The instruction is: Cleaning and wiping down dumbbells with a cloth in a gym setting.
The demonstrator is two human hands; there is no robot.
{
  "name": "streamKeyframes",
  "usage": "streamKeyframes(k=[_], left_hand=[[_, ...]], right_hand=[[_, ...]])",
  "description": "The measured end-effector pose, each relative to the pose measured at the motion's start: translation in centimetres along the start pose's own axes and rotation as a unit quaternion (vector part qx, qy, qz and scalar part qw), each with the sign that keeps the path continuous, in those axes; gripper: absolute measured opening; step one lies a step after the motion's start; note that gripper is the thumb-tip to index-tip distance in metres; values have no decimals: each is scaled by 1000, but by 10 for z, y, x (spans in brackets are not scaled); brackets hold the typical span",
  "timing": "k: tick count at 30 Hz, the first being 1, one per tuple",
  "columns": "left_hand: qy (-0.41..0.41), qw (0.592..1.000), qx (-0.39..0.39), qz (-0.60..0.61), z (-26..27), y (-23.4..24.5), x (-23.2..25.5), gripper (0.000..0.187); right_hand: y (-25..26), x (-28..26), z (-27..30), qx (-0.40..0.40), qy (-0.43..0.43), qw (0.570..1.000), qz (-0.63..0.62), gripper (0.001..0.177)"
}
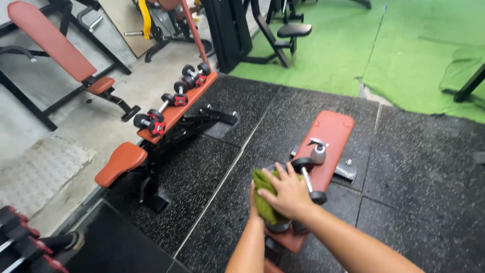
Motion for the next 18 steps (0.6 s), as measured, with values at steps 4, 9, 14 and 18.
streamKeyframes(k=[4,9,14,18], left_hand=[[-135,978,6,-156,-10,37,-4,59],[-138,696,139,-691,4,-42,18,51],[-190,690,106,-690,15,-55,16,51],[-172,704,119,-679,18,-63,17,51]], right_hand=[[-40,21,-31,26,-4,999,-46,59],[-43,42,-67,-15,-117,988,-100,50],[-63,85,-96,13,-199,959,-203,44],[-104,130,-94,32,-213,875,-434,40]])
Point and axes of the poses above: each hand's wrist, its own z-axis away from the middle knuckle, its own y-axis out of the back of the hand, x = y × z, the point moved 2 cm from there along -z, towards the middle knuckle, and after that the axes turned 13 degrees about -y, right-handed, at the moved point
